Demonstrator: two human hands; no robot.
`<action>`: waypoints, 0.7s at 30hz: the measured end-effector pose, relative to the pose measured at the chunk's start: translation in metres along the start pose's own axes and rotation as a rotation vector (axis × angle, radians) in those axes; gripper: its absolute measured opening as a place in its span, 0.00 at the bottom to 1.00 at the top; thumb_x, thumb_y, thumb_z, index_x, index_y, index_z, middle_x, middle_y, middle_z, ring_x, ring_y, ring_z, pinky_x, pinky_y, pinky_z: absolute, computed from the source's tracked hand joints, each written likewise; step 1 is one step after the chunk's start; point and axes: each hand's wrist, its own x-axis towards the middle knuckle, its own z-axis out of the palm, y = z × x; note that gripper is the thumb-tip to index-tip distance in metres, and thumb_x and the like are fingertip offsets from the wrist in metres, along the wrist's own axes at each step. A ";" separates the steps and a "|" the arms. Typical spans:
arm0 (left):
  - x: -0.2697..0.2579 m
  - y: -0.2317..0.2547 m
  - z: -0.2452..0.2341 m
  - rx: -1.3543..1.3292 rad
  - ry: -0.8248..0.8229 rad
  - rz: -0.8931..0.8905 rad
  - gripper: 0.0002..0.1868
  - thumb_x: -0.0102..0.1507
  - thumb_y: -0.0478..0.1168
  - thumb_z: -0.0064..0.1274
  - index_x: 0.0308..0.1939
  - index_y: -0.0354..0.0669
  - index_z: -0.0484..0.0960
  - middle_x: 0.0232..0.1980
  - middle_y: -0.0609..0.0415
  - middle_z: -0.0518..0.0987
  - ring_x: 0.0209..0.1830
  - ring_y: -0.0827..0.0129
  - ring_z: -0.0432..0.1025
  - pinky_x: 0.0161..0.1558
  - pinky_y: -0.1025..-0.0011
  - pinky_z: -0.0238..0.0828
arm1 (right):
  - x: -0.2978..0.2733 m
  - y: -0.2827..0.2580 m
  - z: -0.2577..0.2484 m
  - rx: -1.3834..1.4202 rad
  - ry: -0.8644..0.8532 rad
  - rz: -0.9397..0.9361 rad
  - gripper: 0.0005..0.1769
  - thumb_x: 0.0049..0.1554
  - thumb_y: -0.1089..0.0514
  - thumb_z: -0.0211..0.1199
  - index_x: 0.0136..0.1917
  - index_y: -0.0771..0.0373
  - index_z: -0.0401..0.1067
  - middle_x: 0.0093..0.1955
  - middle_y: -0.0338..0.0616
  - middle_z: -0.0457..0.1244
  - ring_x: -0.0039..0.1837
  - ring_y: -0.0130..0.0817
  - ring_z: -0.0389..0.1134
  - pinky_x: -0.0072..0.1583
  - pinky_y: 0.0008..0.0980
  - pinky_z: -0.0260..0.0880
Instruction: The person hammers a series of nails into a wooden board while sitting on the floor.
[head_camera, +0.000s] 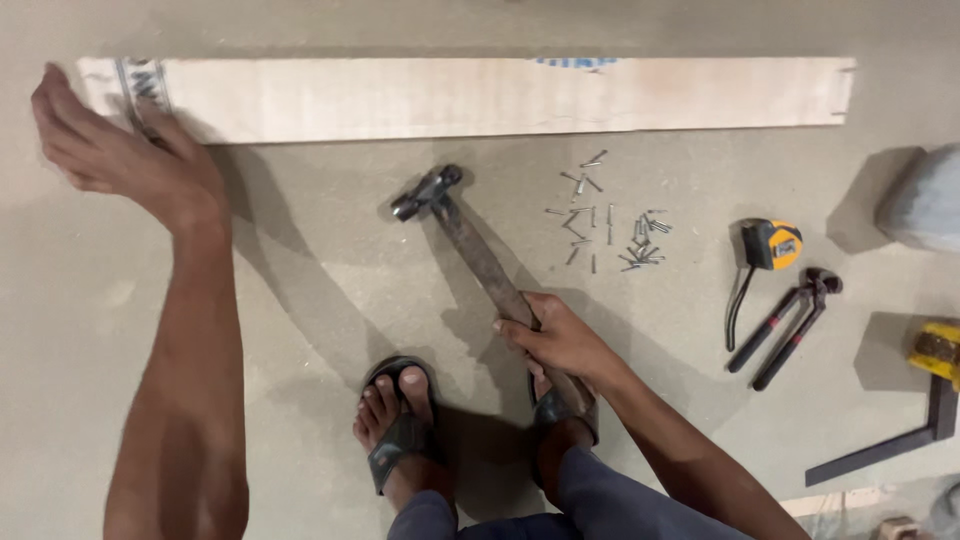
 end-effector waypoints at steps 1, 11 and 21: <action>-0.004 0.023 0.001 -0.009 -0.003 0.010 0.31 0.70 0.27 0.50 0.76 0.31 0.59 0.76 0.40 0.60 0.76 0.50 0.54 0.74 0.44 0.45 | 0.002 0.004 -0.004 -0.037 -0.005 -0.012 0.10 0.61 0.59 0.63 0.42 0.68 0.69 0.28 0.37 0.60 0.25 0.23 0.59 0.28 0.29 0.60; -0.115 0.284 0.018 -0.592 -0.827 0.612 0.21 0.61 0.38 0.63 0.58 0.43 0.83 0.59 0.50 0.74 0.63 0.56 0.65 0.66 0.55 0.58 | 0.029 0.029 -0.028 0.035 -0.097 -0.045 0.10 0.60 0.61 0.61 0.49 0.73 0.72 0.30 0.43 0.66 0.26 0.25 0.63 0.30 0.28 0.64; -0.153 0.316 0.042 -0.299 -0.807 0.631 0.13 0.60 0.38 0.61 0.46 0.39 0.83 0.56 0.49 0.72 0.64 0.55 0.62 0.67 0.51 0.53 | 0.033 0.043 -0.031 0.092 -0.117 -0.034 0.15 0.59 0.62 0.60 0.54 0.78 0.71 0.32 0.44 0.66 0.27 0.27 0.64 0.31 0.29 0.66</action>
